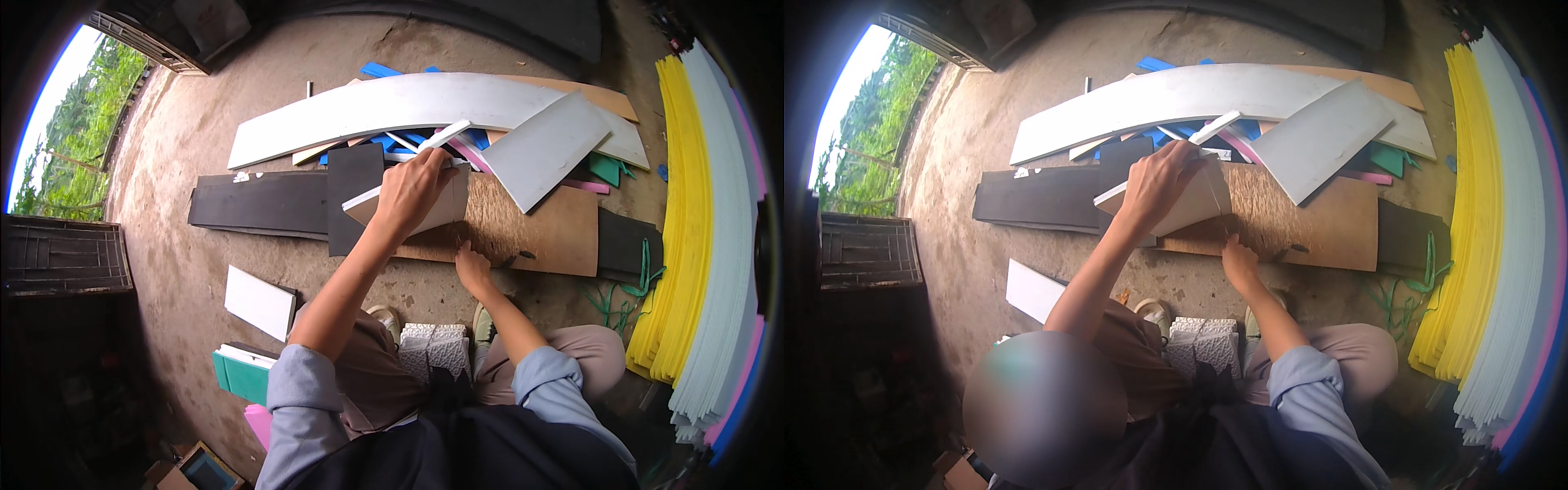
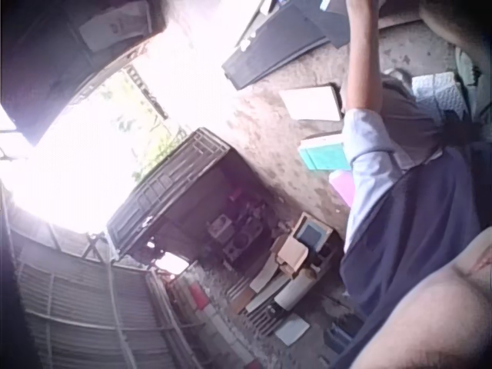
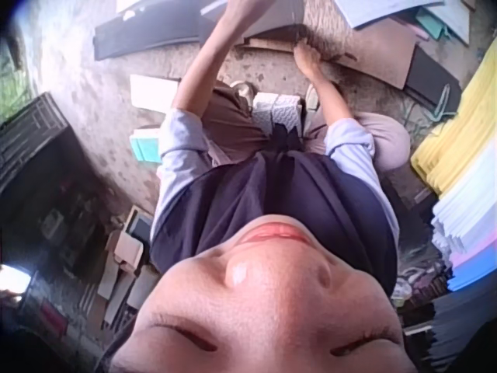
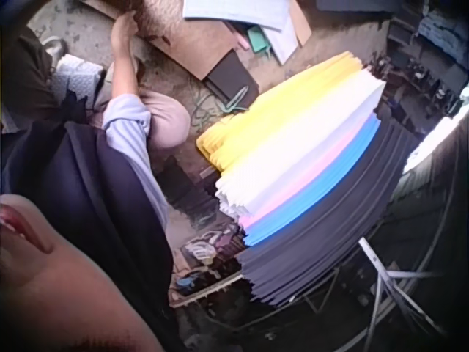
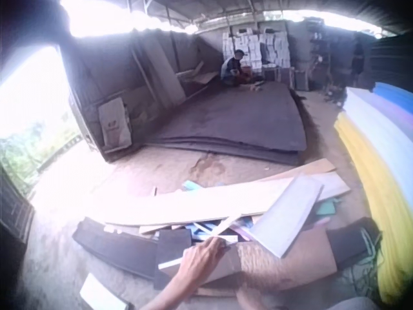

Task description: The person sits on the floor and uses a utility knife to cut black and white rectangular sheets. They repeatedly align the sheets, score the material, and snap off the cut sections, stacking the finished pieces.

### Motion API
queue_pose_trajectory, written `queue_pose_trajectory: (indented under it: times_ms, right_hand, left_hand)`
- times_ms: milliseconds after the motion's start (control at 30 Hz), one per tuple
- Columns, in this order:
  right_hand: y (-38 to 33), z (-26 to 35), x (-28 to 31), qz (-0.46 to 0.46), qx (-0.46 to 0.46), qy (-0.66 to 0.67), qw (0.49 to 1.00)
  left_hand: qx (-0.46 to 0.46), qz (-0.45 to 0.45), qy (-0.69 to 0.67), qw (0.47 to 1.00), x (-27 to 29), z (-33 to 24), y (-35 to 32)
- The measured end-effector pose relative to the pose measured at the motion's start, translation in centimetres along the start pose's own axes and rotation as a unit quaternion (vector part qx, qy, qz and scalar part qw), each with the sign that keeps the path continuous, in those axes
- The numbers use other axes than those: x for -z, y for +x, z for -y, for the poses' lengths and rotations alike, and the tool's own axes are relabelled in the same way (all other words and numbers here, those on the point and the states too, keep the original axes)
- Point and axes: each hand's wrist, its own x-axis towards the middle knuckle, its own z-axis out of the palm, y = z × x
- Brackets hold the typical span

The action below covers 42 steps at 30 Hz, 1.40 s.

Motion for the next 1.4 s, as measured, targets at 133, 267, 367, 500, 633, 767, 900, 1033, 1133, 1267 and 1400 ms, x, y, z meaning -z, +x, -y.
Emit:
queue_pose_trajectory:
  times_ms: [133, 267, 367, 500, 633, 767, 900, 1033, 1133, 1267, 1400]
  right_hand:
    - [-0.1, -1.2, -1.0, -0.01, 0.008, -0.022, 1.0]
    - [-0.5, -3.7, 0.5, 0.02, 0.034, -0.068, 0.997]
    - [0.4, -5.6, 6.6, 0.265, 0.033, 0.037, 0.963]
    - [3.0, -9.0, 15.0, 0.066, -0.005, 0.202, 0.977]
    - [3.8, -5.6, 22.8, -0.013, -0.002, 0.337, 0.942]
    - [2.8, -0.1, 25.1, 0.024, 0.069, 0.323, 0.943]
    - [4.4, 2.2, 23.8, 0.034, 0.123, 0.37, 0.92]
    - [6.2, 3.7, 22.1, -0.018, 0.156, 0.378, 0.912]
    - [7.4, 5.2, 21.3, -0.009, 0.168, 0.438, 0.883]
    - [11.1, 3.0, 19.4, -0.049, 0.094, 0.425, 0.899]
    - [15.3, -0.3, 14.0, -0.188, 0.127, 0.097, 0.969]
  left_hand:
    - [0.01, 0.044, 0.077, 0.996, -0.2, -0.5, 0.4]
    - [-0.007, 0.007, 0.06, 0.998, -0.7, 0.6, 0.6]
    - [0.039, 0.002, 0.036, 0.999, 0.8, 2.4, -0.2]
    - [0.099, -0.113, -0.066, 0.986, 3.5, 5.0, -1.0]
    - [0.199, -0.191, -0.249, 0.928, 5.9, 8.0, -2.6]
    - [0.235, -0.2, -0.335, 0.89, 6.9, 10.5, -4.7]
    - [0.244, -0.211, -0.385, 0.864, 7.9, 11.3, -6.3]
    - [0.283, -0.203, -0.428, 0.834, 9.0, 11.6, -8.2]
    - [0.323, -0.223, -0.322, 0.861, 10.5, 14.3, -10.7]
    - [0.409, -0.233, -0.243, 0.848, 11.5, 15.8, -14.1]
    - [0.462, -0.224, -0.246, 0.822, 11.7, 18.0, -16.6]
